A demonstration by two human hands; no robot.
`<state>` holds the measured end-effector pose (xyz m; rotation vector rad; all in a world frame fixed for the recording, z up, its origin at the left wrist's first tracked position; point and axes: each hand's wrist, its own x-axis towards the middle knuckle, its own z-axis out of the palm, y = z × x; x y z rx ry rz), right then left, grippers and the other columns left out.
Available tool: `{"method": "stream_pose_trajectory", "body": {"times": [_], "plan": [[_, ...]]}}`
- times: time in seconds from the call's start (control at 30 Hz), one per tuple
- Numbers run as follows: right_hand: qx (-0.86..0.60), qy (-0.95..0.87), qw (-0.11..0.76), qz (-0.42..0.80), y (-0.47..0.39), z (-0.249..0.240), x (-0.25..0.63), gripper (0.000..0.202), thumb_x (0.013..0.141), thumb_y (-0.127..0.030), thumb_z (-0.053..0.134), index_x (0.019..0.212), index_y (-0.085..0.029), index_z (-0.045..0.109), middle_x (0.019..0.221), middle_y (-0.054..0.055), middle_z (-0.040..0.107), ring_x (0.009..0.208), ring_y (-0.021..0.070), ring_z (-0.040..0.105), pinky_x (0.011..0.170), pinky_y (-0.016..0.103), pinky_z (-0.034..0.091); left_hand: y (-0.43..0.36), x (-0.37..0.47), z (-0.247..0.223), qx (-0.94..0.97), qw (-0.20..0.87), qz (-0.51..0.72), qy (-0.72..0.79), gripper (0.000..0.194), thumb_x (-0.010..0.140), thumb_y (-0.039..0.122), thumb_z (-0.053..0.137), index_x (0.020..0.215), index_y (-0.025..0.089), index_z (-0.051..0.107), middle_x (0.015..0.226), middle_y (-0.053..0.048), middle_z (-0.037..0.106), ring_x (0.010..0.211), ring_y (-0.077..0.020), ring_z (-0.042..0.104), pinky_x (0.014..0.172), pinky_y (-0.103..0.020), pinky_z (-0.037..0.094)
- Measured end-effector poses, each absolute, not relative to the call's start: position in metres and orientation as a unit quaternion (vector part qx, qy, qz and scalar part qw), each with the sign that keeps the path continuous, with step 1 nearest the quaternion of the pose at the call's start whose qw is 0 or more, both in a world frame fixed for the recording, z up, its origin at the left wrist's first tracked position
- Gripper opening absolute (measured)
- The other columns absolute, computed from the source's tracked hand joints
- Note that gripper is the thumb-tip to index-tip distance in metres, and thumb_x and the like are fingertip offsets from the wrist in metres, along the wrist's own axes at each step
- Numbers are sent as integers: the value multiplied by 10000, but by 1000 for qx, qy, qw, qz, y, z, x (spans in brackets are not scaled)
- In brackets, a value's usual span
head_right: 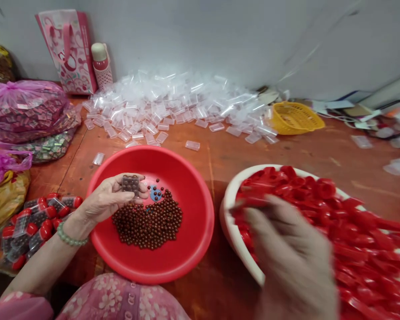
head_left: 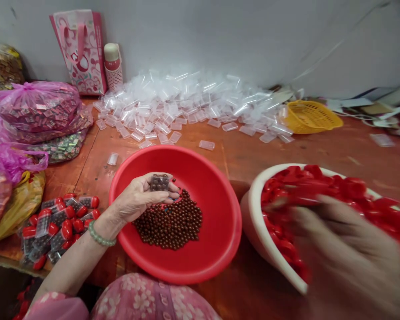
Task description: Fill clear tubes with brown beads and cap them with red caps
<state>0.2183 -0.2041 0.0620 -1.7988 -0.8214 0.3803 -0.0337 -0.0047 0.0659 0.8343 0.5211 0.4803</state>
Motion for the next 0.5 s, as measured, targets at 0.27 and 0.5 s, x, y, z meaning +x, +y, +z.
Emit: {"method": "stream_pose_trajectory", "body": {"times": [0.27,0.5], "plan": [[-609,-652,342,293,-101,55,126,259,945,-212,458,1152,-215,614,958,70,675,852,181,647,779,345,558,-15,-28,54,482,762,260,345,393,694,366,812,918,137,584,807,16,576,702,-85,558,644,-219,475],[-601,-682,318,268,-105,48,117,360,919,-186,514,1278,-215,535,1131,117,669,1030,232,661,898,421,561,-9,-33,49,510,738,249,366,332,689,343,771,885,142,593,809,6,587,716,-112,554,695,-263,454]]}}
